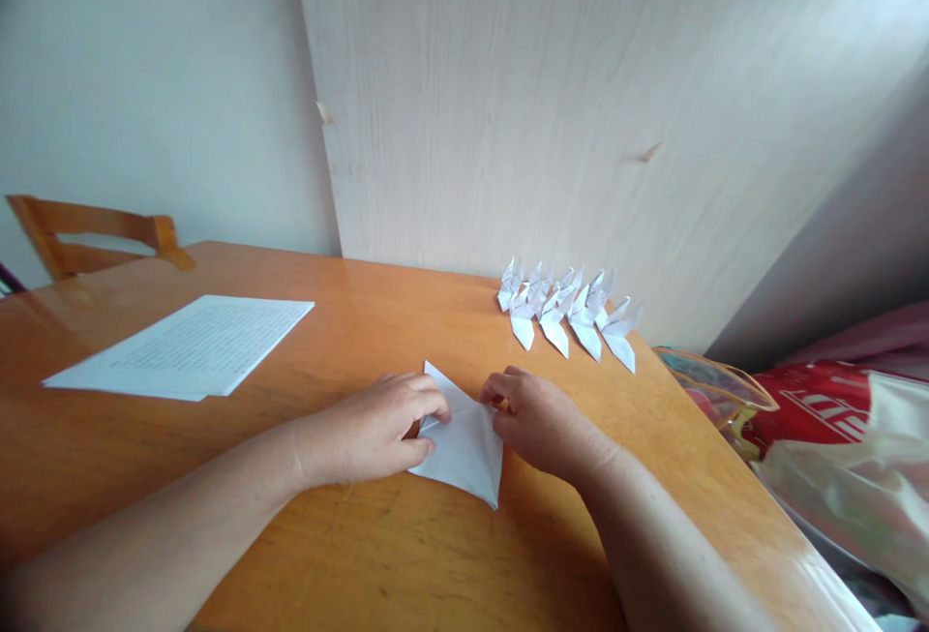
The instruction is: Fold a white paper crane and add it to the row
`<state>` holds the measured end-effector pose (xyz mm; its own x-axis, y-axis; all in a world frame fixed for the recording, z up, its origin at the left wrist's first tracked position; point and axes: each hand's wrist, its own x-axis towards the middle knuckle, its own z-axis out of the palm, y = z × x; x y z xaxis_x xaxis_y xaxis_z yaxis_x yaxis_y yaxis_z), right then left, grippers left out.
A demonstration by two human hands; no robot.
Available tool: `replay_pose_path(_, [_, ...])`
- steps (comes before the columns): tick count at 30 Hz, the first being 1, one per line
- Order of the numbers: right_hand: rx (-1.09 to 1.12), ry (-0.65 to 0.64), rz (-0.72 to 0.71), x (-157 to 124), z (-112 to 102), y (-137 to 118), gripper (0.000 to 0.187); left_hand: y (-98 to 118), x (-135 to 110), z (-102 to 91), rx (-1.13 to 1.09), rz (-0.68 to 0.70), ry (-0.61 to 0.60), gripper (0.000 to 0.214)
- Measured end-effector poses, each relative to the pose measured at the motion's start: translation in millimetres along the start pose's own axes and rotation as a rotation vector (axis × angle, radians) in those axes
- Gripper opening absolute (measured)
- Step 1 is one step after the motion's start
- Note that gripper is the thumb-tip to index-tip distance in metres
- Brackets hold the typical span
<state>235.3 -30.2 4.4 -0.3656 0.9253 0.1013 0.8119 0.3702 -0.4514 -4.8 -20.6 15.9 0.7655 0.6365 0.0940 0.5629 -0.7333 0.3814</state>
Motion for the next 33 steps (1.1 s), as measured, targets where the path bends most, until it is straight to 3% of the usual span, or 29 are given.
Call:
replay_pose_path(6, [-0.036,0.018,0.067,1.2,0.7,-6.2,0.004,1.0,-0.5,1.7,0.033,0.056,0.016,0.027])
replay_pose_path(10, [-0.081,-0.029,0.108,-0.8,-1.8,-5.8,0.003,-1.0,-0.3,2.6,0.031,0.094,0.007,0.025])
replay_pose_path(16, [-0.067,-0.123,-0.015,-6.9,-11.7,-2.9,0.022,0.0,-0.3,0.2,0.029,0.100,0.003,0.013])
replay_pose_path(21, [-0.037,-0.212,-0.087,-13.2,-20.7,1.7,0.039,2.7,0.0,-0.5,0.019,0.089,0.019,0.035])
replay_pose_path(33, [-0.006,-0.274,-0.081,-21.0,-29.7,-2.6,0.039,5.2,-1.1,-6.6,-0.001,0.048,-0.003,0.023])
